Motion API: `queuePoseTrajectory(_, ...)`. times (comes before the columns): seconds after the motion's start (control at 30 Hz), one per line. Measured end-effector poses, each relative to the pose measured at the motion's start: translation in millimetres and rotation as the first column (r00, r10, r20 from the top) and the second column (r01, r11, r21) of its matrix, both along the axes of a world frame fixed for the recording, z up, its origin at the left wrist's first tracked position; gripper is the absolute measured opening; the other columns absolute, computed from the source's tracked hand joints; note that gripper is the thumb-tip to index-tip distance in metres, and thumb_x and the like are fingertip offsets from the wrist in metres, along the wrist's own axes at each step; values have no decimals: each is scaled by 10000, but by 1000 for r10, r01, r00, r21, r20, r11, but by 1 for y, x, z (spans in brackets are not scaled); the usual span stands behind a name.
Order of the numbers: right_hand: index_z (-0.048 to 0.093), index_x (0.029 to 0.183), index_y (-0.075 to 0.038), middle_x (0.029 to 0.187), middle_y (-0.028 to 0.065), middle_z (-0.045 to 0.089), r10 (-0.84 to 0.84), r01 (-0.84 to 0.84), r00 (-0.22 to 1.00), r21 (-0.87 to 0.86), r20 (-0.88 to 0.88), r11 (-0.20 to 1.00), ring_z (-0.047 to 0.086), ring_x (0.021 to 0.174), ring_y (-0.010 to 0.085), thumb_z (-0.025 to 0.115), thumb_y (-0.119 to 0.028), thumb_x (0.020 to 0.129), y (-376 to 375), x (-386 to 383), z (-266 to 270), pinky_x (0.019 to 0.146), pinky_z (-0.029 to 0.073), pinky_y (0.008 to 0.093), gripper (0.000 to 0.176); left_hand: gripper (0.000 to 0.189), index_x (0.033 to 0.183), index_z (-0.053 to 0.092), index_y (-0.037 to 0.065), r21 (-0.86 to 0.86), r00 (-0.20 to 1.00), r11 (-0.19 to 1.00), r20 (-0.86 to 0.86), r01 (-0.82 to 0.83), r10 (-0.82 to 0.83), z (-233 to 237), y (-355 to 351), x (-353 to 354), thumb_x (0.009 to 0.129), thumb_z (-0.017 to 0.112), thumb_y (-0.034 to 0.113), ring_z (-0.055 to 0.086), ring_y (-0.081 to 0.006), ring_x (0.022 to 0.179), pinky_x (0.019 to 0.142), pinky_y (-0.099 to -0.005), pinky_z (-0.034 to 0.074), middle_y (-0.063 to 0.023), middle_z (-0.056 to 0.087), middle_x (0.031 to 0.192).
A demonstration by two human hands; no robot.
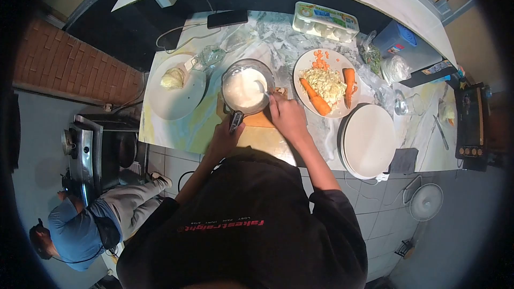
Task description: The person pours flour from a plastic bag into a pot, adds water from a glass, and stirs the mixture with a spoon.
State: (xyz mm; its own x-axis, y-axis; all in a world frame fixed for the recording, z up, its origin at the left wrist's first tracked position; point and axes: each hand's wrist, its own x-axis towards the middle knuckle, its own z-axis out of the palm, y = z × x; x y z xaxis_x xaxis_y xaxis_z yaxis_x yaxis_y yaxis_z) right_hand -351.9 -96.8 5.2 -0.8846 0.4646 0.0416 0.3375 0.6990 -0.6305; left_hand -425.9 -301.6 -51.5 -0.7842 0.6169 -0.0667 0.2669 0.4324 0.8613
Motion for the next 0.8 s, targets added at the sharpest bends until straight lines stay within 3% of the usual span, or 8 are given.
queuePoseTrajectory(0.1,692,1019,-51,708,252,644,87,-86,989,-15,117,996,644,685,442,485,-271,990,-8,14,1,647,519,530,303,386,1198,471,4,-2,999,1000,43,4,-4,-2,1,3,906,657,174,679,-430,773,622,-454,513,-243,664,802)
queuePoseTrajectory(0.17,693,1037,-50,718,247,648,118,-115,990,-53,76,992,646,695,440,484,-275,990,-16,13,-3,658,521,520,310,373,1190,474,3,91,1000,996,-15,13,-12,-4,1,3,909,653,170,683,-422,762,615,-452,510,-237,665,798)
queuePoseTrajectory(0.23,689,1033,-52,726,244,647,139,-146,988,-117,-69,982,644,701,439,491,-269,987,-20,4,-8,670,520,512,297,379,1199,475,0,57,1000,998,4,15,-15,-2,1,2,910,652,170,686,-420,767,617,-449,512,-237,668,804)
queuePoseTrajectory(0.3,692,1045,-54,743,244,650,136,-147,988,-168,-76,975,642,710,440,497,-258,984,-14,-9,-6,684,520,505,289,384,1207,476,-3,23,1000,1000,21,13,-14,1,0,0,911,650,169,688,-417,772,618,-447,513,-237,670,809)
queuePoseTrajectory(0.57,698,1032,-50,712,261,642,33,-33,999,42,14,999,648,689,436,491,-272,988,2,5,4,660,524,516,307,428,1249,471,-5,4,998,1000,59,-3,3,2,0,2,911,647,191,676,-437,786,646,-472,514,-255,669,844)
queuePoseTrajectory(0.67,697,1033,-44,733,250,653,115,-113,989,-22,89,993,651,710,436,486,-279,992,-6,11,2,673,526,504,319,424,1239,475,-13,6,999,1000,48,-10,10,3,2,5,910,648,192,676,-438,800,656,-471,517,-259,669,850)
queuePoseTrajectory(0.73,670,967,-20,677,261,595,126,-137,989,-150,-82,979,623,692,432,517,-241,987,-15,7,-7,648,494,470,270,422,1235,481,-17,2,999,1000,51,-6,5,1,2,5,910,648,193,675,-442,802,661,-471,519,-261,670,853)
queuePoseTrajectory(0.8,670,969,-27,717,254,620,125,-139,989,-203,-77,969,630,719,435,502,-261,991,-10,-4,-6,669,503,483,290,419,1230,486,-22,-3,999,1000,49,-7,7,2,1,4,910,648,195,674,-446,803,666,-471,521,-262,671,855)
